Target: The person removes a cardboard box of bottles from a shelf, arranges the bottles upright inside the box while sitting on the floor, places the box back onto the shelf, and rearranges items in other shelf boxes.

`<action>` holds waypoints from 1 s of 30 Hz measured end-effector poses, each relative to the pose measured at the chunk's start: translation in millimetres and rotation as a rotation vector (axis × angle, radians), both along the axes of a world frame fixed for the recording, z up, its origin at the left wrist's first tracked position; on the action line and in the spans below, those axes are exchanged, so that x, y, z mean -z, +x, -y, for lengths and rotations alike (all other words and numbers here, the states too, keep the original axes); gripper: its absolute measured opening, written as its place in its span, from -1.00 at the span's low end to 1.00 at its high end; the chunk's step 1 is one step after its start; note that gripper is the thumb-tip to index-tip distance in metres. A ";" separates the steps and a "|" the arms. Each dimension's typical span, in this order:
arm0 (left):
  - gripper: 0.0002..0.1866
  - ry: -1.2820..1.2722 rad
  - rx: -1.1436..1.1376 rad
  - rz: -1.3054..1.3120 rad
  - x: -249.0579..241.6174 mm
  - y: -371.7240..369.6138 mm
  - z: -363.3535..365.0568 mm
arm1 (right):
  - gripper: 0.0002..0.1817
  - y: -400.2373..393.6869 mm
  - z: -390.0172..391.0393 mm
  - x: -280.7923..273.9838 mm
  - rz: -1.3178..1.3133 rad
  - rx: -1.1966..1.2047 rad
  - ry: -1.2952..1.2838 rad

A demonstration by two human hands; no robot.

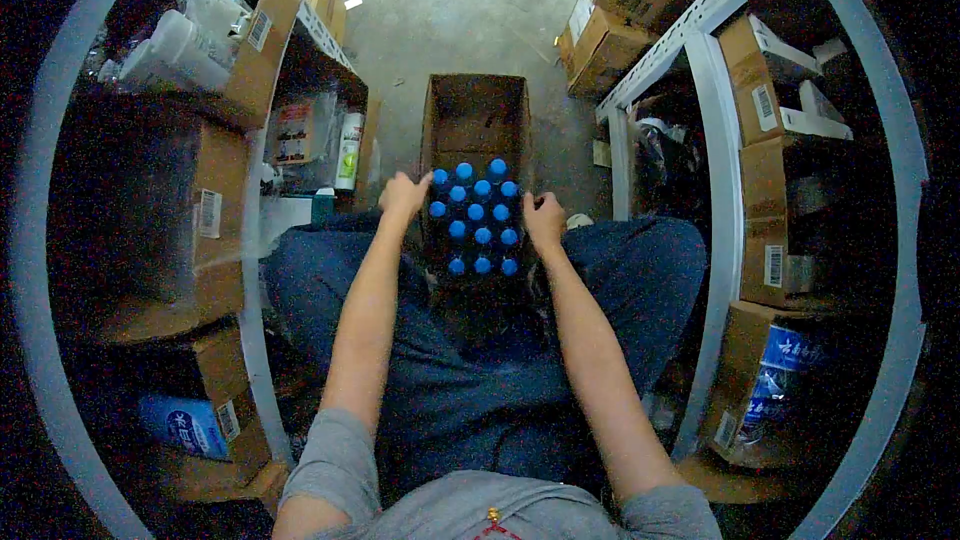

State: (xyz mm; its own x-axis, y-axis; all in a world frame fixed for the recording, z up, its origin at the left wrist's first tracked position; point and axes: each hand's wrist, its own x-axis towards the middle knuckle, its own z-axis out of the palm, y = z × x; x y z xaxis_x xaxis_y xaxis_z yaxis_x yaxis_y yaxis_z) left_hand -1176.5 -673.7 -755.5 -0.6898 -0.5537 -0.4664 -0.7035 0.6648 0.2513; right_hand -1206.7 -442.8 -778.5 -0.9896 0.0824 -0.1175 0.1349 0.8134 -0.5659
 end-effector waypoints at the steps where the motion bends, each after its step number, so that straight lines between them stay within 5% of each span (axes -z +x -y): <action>1: -0.35 -0.002 0.017 0.046 2.1 3.6 -3.1 | -0.63 -3.7 2.5 -6.9 0.038 0.006 0.044; 10: -0.53 -0.036 0.147 0.072 39.9 15.9 -12.4 | -0.54 -35.4 2.6 -10.4 0.296 -0.173 0.221; 17: -0.53 -0.092 0.039 0.072 41.5 5.8 -14.2 | -0.51 -46.7 -1.2 4.2 0.363 -0.342 0.309; 24: -0.57 -0.090 0.295 -0.011 44.9 1.9 -2.8 | -0.61 -51.2 -4.9 24.5 0.295 -0.413 0.126; 30: -0.62 -0.009 0.273 0.009 14.6 9.0 -10.8 | -0.70 -49.0 -5.0 17.0 0.265 -0.403 0.071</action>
